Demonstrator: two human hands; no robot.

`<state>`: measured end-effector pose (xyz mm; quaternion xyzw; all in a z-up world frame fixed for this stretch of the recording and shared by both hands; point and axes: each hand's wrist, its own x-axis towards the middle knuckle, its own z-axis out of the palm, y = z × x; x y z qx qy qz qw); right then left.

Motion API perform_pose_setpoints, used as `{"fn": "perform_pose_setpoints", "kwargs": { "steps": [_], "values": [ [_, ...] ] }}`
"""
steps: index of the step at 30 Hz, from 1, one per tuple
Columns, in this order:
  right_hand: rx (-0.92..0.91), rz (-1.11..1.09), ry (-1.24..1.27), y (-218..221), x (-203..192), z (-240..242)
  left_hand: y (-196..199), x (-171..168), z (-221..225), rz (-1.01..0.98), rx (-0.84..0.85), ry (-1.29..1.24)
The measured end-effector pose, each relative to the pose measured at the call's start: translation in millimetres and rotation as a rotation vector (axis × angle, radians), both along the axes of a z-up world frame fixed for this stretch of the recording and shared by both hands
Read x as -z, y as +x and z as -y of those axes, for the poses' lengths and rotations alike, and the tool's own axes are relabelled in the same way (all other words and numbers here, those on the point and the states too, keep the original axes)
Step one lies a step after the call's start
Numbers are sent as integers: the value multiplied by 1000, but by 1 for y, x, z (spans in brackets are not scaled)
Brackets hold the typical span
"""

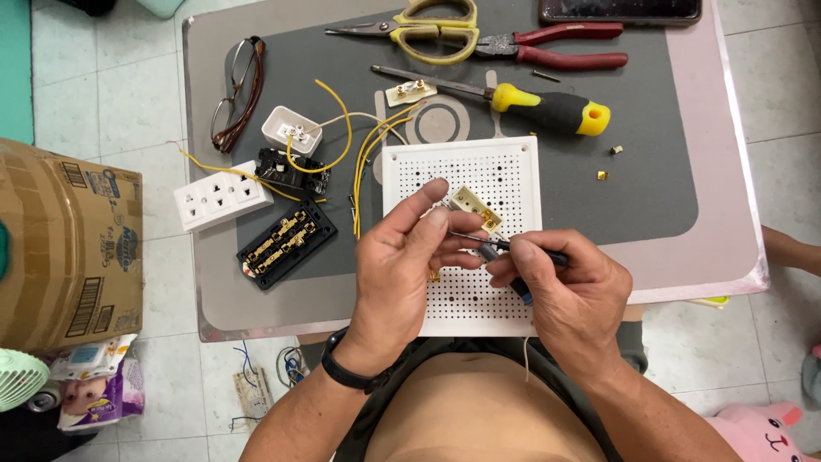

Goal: Using a screwdriver to connect or adjust wires on a small electronic terminal block on a workbench.

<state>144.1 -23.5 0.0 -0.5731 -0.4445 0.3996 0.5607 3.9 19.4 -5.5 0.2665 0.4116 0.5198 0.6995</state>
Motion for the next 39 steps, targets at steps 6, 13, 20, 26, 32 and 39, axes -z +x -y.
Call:
{"fn": "perform_pose_setpoints", "kwargs": {
  "steps": [6,13,20,26,32,39],
  "values": [
    [-21,-58,-110,5,3,-7,7,-3,-3,-86,-47,43],
    [-43,-341,-255,14,4,-18,12,-9,-8,-77,-13,36],
    [-59,-441,-289,19,7,-22,15,-20,-13,-57,3,-45],
    [-65,-482,-292,19,12,-24,11,-23,-12,25,5,-57],
    [-65,-444,-295,17,8,-23,9,-15,-8,34,19,-21],
    [-59,-139,-133,11,-3,-19,-7,0,-17,131,-59,-59]
  ]
}}
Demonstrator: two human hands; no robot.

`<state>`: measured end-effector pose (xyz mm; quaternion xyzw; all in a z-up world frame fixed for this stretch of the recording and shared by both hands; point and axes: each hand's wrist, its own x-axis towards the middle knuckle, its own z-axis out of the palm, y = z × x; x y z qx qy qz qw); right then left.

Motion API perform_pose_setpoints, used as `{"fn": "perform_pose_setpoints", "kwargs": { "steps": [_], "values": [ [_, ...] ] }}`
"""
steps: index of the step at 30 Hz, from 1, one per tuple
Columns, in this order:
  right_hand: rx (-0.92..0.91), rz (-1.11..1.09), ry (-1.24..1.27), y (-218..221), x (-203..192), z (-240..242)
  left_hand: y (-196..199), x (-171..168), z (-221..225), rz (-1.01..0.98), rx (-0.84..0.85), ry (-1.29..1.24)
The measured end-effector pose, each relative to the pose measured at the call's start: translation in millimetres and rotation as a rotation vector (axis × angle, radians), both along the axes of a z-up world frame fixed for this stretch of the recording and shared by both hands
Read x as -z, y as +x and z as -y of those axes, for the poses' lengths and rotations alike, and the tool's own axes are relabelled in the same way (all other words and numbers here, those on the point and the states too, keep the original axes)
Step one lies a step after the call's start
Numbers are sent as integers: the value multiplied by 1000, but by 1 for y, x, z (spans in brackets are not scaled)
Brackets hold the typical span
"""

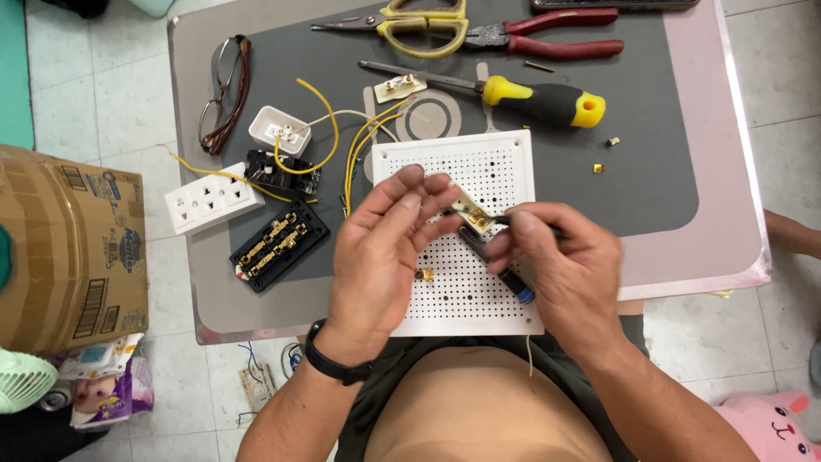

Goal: Using a screwdriver to connect or adjust wires on a small electronic terminal block on a workbench.

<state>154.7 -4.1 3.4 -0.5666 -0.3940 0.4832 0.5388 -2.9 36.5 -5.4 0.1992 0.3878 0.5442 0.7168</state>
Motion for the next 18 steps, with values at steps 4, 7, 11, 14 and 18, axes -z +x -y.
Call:
{"fn": "perform_pose_setpoints", "kwargs": {
  "steps": [4,7,11,14,18],
  "values": [
    [98,417,278,27,20,12,-18,0,2,-146,-17,45],
    [146,842,521,58,49,19,-29,-1,4,-433,-31,155],
    [53,1233,453,71,62,18,-34,7,4,-530,-52,201],
    [11,1301,534,63,50,16,-32,7,5,-790,-8,310],
    [111,1272,577,54,47,43,-34,21,3,-1379,42,840]
  ]
}}
